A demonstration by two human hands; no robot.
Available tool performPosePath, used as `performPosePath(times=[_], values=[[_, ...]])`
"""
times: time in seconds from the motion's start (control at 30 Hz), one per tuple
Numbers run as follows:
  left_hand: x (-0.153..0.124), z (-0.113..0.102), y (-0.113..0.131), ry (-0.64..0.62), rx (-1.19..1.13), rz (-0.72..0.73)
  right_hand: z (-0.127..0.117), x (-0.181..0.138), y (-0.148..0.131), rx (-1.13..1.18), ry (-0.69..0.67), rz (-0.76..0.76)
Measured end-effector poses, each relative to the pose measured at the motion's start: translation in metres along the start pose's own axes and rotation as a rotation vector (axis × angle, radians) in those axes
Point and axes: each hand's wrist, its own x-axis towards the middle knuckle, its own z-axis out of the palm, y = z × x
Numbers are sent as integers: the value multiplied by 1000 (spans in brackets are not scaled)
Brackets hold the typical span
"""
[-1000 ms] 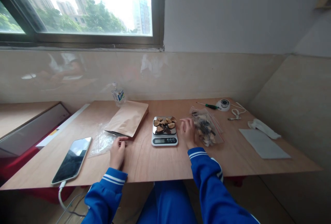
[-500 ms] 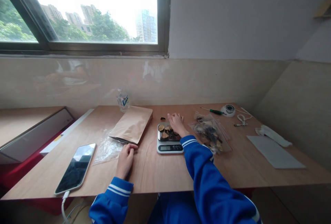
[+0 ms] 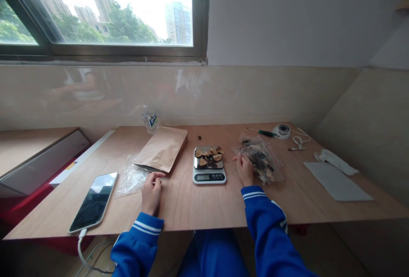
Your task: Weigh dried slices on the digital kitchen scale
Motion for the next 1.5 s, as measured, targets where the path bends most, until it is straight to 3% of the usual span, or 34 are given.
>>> performPosePath(times=[0.2, 0.33, 0.53, 0.73, 0.83, 1.03, 1.17, 1.37, 1.5], values=[[-1, -3, -2, 333, 113, -78, 6, -7, 4, -80, -190, -80], [2, -1, -8, 246, 101, -102, 9, -5, 6, -98, -192, -79], [2, 6, -4, 148, 171, 19, 7, -4, 6, -111, -178, -67], [24, 20, -5, 109, 186, 160, 9, -2, 8, -118, -175, -85], [27, 19, -4, 76, 343, 142, 9, -1, 10, -105, -160, -80], [13, 3, -6, 203, 883, -83, 7, -1, 5, -87, -160, -38], [18, -1, -7, 138, 1038, -43, 5, 0, 1, -69, -156, -38], [19, -1, -1, 82, 1009, 17, 3, 0, 0, -75, -146, -33], [2, -3, 7, 139, 831, 17, 4, -1, -1, -64, -143, -24]])
